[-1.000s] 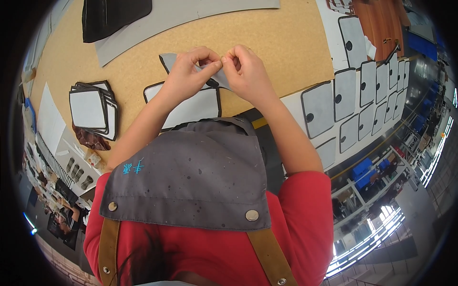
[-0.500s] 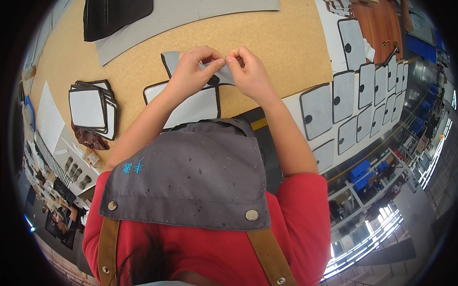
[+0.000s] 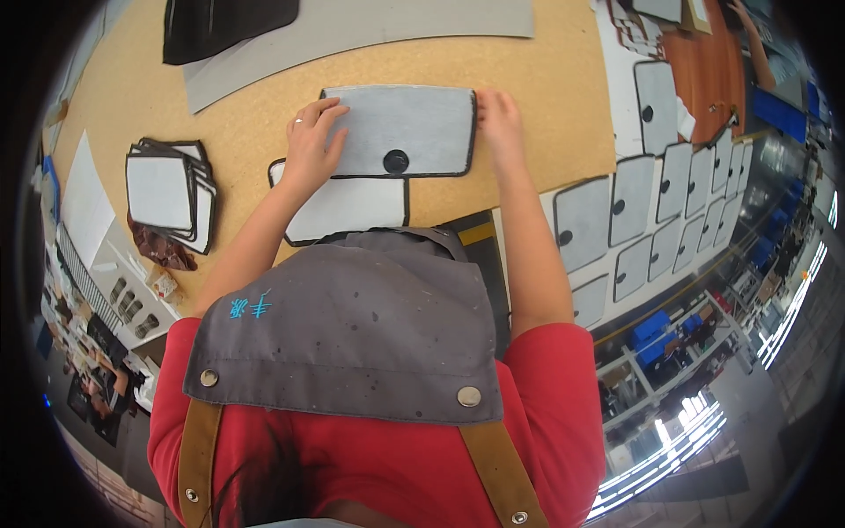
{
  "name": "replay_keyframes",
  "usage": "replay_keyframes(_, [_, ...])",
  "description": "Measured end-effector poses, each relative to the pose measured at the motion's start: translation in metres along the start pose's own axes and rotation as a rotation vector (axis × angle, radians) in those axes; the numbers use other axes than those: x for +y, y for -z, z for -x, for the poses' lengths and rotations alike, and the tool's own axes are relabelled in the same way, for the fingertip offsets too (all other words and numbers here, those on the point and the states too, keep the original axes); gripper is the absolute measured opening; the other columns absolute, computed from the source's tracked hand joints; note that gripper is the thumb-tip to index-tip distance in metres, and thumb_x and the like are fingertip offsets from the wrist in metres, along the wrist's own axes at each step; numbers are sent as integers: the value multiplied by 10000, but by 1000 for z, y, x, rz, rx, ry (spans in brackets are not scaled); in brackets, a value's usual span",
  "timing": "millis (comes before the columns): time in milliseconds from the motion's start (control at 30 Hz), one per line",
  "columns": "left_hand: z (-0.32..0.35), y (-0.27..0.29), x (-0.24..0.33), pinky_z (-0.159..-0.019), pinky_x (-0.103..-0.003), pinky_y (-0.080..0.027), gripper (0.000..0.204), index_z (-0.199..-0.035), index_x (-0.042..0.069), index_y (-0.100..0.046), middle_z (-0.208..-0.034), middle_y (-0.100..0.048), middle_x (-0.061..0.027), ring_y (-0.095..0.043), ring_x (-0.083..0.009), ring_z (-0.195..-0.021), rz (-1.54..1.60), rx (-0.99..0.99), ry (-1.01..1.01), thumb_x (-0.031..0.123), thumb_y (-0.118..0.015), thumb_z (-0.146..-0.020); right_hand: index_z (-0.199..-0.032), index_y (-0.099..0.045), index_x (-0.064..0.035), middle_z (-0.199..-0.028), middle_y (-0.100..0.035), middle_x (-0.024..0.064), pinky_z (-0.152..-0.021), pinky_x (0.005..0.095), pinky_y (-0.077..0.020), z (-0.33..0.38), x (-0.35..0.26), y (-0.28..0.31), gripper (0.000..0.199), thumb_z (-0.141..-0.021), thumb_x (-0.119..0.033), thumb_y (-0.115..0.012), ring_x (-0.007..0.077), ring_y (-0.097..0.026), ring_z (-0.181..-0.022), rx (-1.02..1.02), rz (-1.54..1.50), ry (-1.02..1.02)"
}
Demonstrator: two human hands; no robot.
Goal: Assembling leather bag components by aligning and pressing pieces together.
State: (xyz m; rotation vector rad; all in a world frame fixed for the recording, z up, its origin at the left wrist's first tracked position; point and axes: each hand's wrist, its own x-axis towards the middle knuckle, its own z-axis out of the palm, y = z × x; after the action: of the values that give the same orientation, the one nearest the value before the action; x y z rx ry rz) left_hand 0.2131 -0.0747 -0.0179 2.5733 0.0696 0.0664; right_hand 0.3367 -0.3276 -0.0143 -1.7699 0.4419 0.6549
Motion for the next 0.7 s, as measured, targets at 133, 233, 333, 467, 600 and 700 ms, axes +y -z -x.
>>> replay_keyframes(133, [0,-1,-12,-871,-409,-380,289,-1071,56,-553,-1093,-524,-119,-502,-286,-1018,168,109,224,44,-603,-786,-944,-587,-20,-915,-592,62,-764,313,-432,-1,-7,-4,272,-940,-270,-481,201,-542,-853,199,-99,188])
replay_keyframes(233, [-7,-4,-20,-840,-389,-422,278,-1065,33,-541,-1054,-522,-136,-525,-283,-974,297,157,366,29,-595,-793,-965,-584,-23,-937,-599,104,-796,338,-438,-1,-15,-41,167,-885,-166,-551,238,-550,-901,140,402,750])
replay_keyframes(333, [-18,-3,-17,-809,-354,-461,288,-1077,13,-529,-1050,-518,-145,-554,-265,-928,400,137,430,26,-600,-798,-952,-582,-23,-921,-595,129,-802,367,-442,4,-18,-98,165,-828,-129,-601,289,-552,-907,-111,558,938])
replay_keyframes(467, [-20,-8,-17,-815,-330,-471,321,-1103,1,-510,-1024,-509,-134,-547,-246,-919,346,129,398,-1,-605,-796,-933,-582,-45,-906,-595,118,-779,381,-411,4,-20,-144,209,-761,-143,-651,280,-540,-874,-152,764,1018])
replay_keyframes(600, [-18,-8,-14,-813,-337,-474,341,-1094,-1,-496,-1041,-493,-137,-542,-261,-927,293,154,349,-31,-613,-775,-892,-601,-68,-856,-602,91,-773,373,-351,1,-21,-159,198,-731,-162,-668,249,-526,-851,-146,914,917])
replay_keyframes(700, [-20,-12,-12,-800,-341,-475,299,-1059,-9,-496,-1017,-500,-139,-544,-267,-928,293,208,339,-32,-606,-781,-808,-629,-79,-790,-605,65,-774,376,-339,-7,-20,-159,112,-729,-154,-656,247,-526,-850,-228,856,749])
